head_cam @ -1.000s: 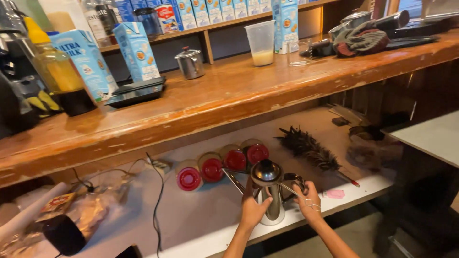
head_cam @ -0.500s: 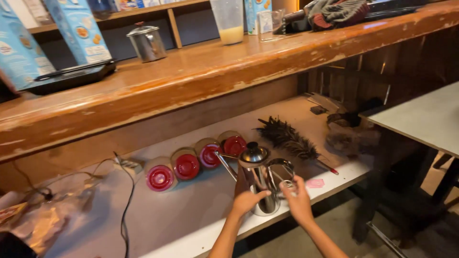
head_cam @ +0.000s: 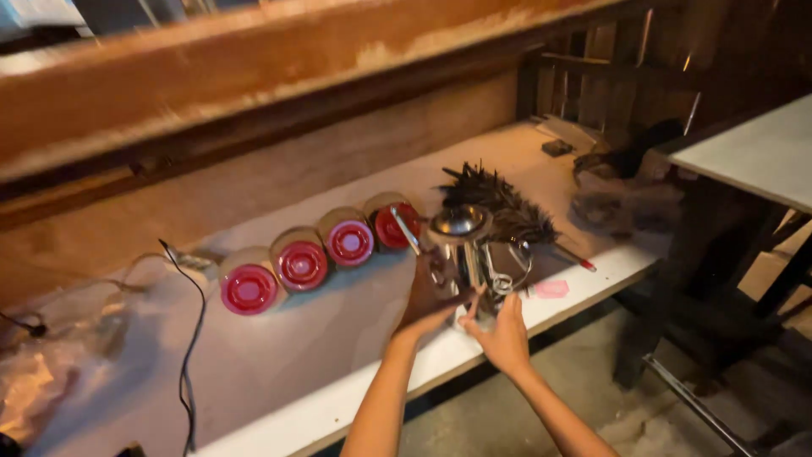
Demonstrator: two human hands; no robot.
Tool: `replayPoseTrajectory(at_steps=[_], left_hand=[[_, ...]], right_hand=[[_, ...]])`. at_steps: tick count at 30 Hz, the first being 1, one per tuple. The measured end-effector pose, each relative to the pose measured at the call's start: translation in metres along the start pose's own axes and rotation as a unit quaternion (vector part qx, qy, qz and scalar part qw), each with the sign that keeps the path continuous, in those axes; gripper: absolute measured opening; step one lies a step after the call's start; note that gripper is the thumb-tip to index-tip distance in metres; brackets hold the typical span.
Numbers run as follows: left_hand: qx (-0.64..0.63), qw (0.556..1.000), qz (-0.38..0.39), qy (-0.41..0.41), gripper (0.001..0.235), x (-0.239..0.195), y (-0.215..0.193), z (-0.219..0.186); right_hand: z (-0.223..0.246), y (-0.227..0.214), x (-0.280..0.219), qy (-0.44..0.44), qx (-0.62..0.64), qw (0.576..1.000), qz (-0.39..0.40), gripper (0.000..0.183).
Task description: Organizes various coffee shop supplies including milk cartons, jars, and equipment on the main counter and lower storage shelf.
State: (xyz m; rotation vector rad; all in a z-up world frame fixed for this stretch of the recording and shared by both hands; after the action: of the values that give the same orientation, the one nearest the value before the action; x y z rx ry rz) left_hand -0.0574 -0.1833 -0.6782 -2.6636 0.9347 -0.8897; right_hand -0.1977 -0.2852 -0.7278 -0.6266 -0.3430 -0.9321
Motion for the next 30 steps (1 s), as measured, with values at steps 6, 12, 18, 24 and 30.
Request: replayPoseTrajectory(at_steps=[6,12,18,24,30], left_hand=[[0.14,0.99,-0.022,-0.014,0.111,0.0,0.002,-0.031],[0.148,0.983,-0.083,-0.071,0.091,0.008,0.012,0.005],[0.164,0.977,-0.129,-0.053,0.06,0.011,0.017,0.011],[0.26,0.959,-0.113,-0.013,0.023,-0.003,0.036,0.026],[0.286,0.948,-0.115,0.073,0.017,-0.011,0.036,0.011]], right_hand=[[-0.002,-0.002,0.017,0.013,-0.055,0.997,-0.043,0.083],[-0.037,0.025,0.043,0.02,-0.112,0.994,0.006,0.075],[-0.028,0.034,0.059,-0.073,-0.147,0.984,-0.065,0.07],[-0.03,0.028,0.063,-0.047,-0.046,0.993,-0.098,0.084],[-0.002,0.014,0.052,-0.082,-0.044,0.987,-0.13,0.063]])
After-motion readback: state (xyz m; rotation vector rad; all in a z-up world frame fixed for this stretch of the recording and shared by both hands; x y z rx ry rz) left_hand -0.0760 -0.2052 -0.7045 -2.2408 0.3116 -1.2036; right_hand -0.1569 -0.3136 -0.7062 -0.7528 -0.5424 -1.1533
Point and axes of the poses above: each hand's wrist, its own x-axis towards the middle knuckle, its own y-axis out of the palm, z = x × y, the point moved 10 cm from there along x, towards the middle knuckle, and after that the axes turned 5 degrees about x, right-handed, at the moved point
